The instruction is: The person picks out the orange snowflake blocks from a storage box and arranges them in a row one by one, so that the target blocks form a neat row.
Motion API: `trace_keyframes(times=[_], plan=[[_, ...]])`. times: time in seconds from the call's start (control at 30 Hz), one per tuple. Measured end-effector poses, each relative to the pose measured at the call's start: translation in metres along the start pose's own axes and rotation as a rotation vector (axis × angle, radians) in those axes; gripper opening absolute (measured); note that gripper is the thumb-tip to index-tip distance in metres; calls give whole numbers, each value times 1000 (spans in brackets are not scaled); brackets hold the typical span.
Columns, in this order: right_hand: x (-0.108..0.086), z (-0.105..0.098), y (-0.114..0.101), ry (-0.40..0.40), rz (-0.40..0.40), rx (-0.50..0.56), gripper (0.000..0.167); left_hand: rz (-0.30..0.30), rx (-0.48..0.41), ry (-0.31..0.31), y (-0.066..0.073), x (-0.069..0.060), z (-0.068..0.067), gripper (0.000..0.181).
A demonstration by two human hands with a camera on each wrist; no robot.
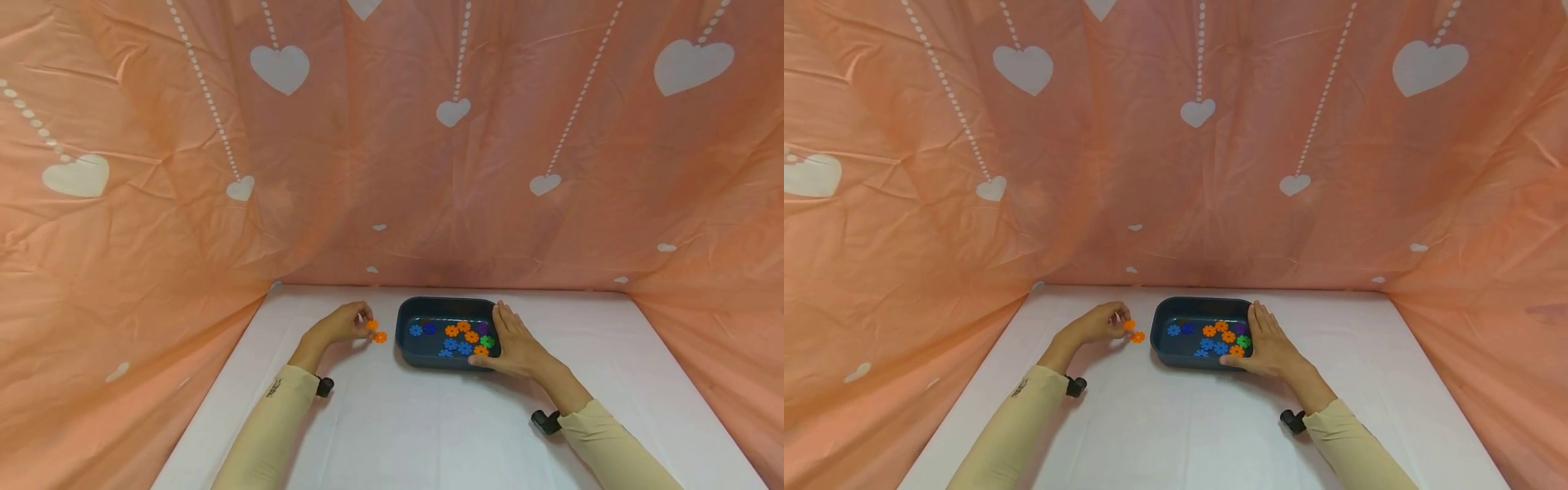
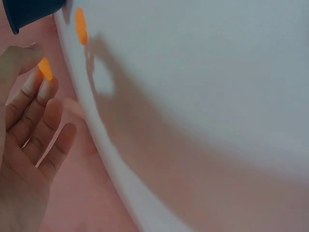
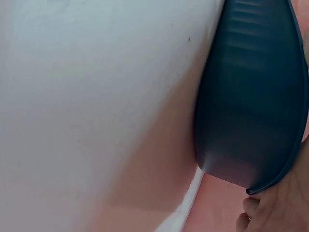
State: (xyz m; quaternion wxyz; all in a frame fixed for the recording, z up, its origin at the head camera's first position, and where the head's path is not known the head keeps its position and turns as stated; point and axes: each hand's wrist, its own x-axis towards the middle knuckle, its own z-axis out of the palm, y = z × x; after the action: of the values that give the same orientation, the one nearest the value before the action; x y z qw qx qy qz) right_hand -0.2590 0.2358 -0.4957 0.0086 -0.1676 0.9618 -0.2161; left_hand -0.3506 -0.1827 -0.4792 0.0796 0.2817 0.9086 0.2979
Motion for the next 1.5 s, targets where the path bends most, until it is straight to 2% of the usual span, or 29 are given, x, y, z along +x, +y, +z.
trace_keyframes(times=[0.5, 1.13, 1.5], plan=[[-2, 2, 0, -2, 9, 11, 139, -119, 62, -66, -10, -1, 13, 25], [0, 1, -1, 13, 8, -2, 139, -141, 128, -84, -3, 2, 12, 23], [0, 2, 1, 16, 1, 1, 139, -162, 164, -90, 1, -2, 11, 23]])
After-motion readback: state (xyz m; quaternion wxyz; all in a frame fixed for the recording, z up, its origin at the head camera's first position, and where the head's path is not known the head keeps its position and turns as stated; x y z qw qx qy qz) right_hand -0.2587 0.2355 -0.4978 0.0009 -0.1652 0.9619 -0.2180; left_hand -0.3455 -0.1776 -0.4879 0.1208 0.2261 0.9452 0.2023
